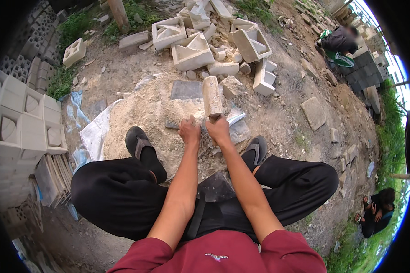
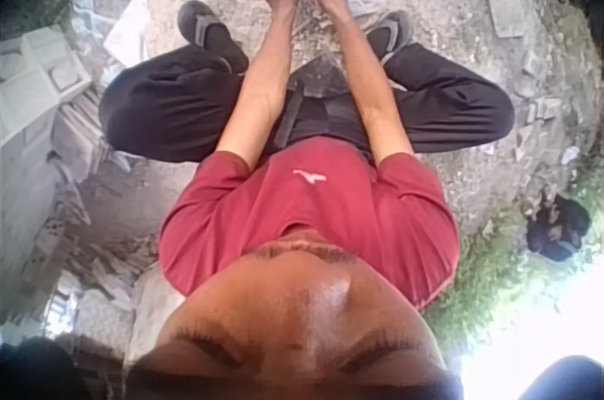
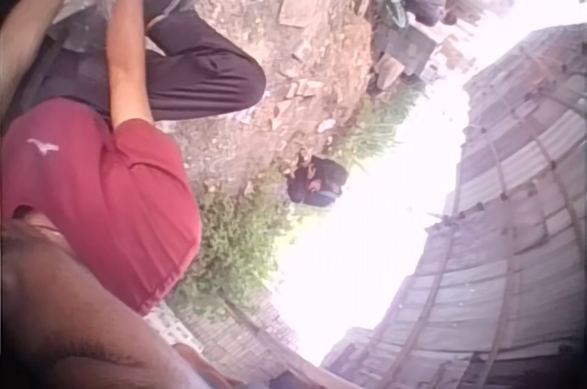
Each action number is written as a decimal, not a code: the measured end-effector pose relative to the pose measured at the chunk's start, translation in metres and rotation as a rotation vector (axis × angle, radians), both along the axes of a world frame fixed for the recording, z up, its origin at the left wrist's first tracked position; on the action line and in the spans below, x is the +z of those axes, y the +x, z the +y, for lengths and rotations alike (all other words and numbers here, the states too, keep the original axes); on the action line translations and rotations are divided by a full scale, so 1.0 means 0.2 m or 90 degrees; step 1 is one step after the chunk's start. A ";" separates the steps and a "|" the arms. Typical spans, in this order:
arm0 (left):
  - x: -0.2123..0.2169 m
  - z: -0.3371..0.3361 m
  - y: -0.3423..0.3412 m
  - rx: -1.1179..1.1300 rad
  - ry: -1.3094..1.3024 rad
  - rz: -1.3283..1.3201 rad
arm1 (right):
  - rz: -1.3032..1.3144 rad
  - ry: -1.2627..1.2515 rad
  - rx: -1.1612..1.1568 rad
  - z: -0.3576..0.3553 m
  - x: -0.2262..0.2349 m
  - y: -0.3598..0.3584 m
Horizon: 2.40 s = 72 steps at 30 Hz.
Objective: The person shapes a stone block using a small hammer and a chisel. The person repeatedly strikes the edge of the block to remove material, occasionally brushing away the resulting dust and stone fragments by hand.
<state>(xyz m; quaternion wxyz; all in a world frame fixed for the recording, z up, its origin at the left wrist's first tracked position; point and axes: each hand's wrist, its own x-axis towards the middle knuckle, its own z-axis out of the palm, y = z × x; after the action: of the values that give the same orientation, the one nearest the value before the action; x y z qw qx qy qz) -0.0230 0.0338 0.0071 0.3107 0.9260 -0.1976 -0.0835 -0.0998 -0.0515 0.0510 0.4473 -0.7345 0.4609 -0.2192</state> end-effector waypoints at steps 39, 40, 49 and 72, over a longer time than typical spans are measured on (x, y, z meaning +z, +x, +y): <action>0.11 0.00 0.24 0.396 -0.547 0.163 | 0.197 -0.005 0.034 -0.09 -0.03 -0.09; 0.10 0.00 0.27 0.390 -0.534 0.150 | 0.220 -0.002 0.034 -0.08 -0.04 -0.11; 0.04 0.07 0.36 0.417 -0.604 0.125 | 0.230 0.073 0.014 0.34 -0.01 0.17; 0.09 0.10 0.33 0.195 -0.391 0.186 | 0.111 0.060 -0.002 0.11 -0.12 0.19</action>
<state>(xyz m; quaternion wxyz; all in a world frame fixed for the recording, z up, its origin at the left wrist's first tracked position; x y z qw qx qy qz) 0.0424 0.0545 0.0251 0.6075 0.7870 -0.0262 -0.1040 -0.0623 -0.0291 0.0279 0.4392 -0.7283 0.5089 -0.1330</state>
